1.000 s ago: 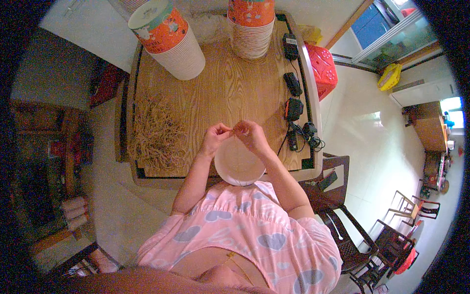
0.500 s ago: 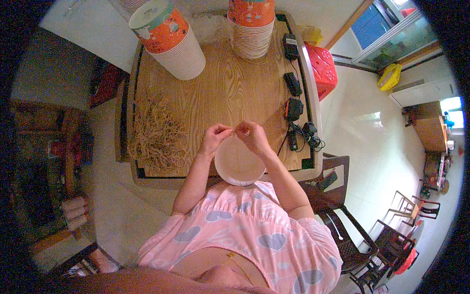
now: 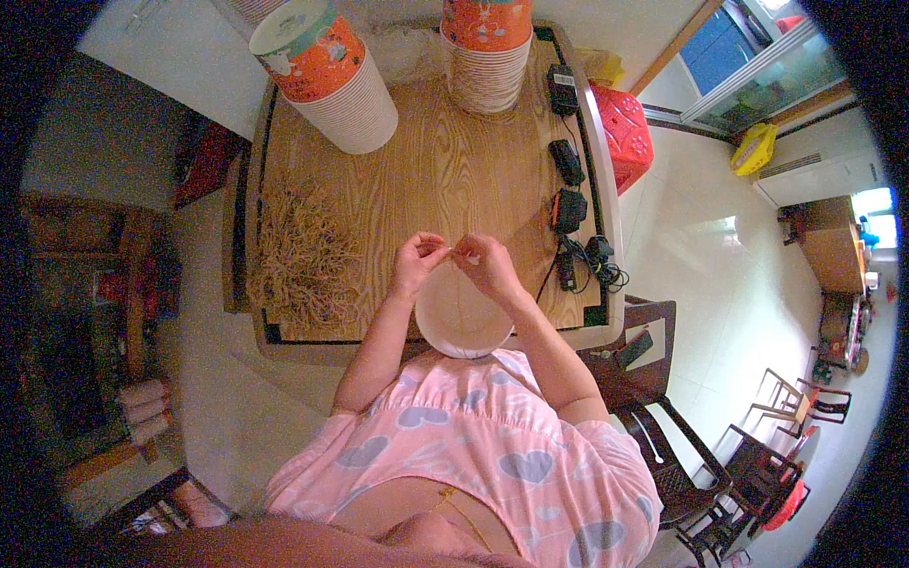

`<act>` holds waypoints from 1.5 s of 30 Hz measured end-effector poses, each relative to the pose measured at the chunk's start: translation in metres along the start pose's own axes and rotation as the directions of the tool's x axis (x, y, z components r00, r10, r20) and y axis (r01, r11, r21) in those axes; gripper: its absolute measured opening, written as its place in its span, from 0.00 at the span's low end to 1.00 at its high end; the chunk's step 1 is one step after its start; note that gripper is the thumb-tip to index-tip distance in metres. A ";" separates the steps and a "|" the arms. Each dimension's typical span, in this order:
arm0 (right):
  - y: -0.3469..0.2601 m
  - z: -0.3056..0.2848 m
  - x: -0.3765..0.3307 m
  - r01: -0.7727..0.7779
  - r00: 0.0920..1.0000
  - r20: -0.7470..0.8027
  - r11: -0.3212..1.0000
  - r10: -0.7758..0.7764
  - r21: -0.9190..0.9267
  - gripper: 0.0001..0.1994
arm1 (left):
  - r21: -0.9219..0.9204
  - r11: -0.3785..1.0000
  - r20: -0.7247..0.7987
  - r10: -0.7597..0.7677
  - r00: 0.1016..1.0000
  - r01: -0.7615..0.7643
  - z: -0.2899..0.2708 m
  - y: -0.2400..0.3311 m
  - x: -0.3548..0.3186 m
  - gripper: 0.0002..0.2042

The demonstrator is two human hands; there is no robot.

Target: Placing shredded paper filling into a decorative paper cup.

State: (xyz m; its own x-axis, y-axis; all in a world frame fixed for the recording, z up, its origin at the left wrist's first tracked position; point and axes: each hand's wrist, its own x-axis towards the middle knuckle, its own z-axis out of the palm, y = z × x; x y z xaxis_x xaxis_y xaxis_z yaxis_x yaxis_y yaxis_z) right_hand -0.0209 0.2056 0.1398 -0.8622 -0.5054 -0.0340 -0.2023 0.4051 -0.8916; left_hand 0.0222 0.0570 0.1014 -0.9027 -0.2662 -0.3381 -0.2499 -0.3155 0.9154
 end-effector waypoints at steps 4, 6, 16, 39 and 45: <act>0.001 0.001 0.000 0.004 1.000 -0.029 1.000 -0.005 -0.012 0.06 | 0.044 0.999 0.047 -0.027 0.999 0.025 0.000 0.001 -0.001 0.04; 0.000 0.001 0.000 0.002 0.999 -0.035 1.000 -0.002 -0.010 0.06 | 0.081 0.995 0.054 -0.060 0.997 0.055 0.000 0.004 -0.003 0.03; -0.005 -0.002 0.000 -0.063 0.998 -0.017 0.998 0.063 0.027 0.05 | 0.175 0.980 0.141 0.075 0.987 -0.099 0.002 0.012 -0.013 0.07; -0.001 -0.003 -0.002 -0.092 0.995 -0.031 0.996 0.093 0.018 0.05 | 0.263 0.946 0.073 0.177 0.982 -0.190 0.003 0.003 -0.013 0.07; -0.002 -0.003 -0.002 -0.055 0.997 -0.046 0.998 0.057 0.027 0.05 | 0.325 0.924 0.057 0.192 0.980 -0.200 0.005 0.005 -0.014 0.06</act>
State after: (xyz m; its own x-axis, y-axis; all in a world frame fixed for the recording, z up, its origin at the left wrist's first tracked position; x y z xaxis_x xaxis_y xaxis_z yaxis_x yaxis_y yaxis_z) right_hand -0.0201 0.2086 0.1430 -0.8925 -0.4465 -0.0637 -0.1416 0.4115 -0.9004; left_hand 0.0316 0.0638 0.1121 -0.9524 -0.2693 -0.1428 -0.1639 0.0574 0.9848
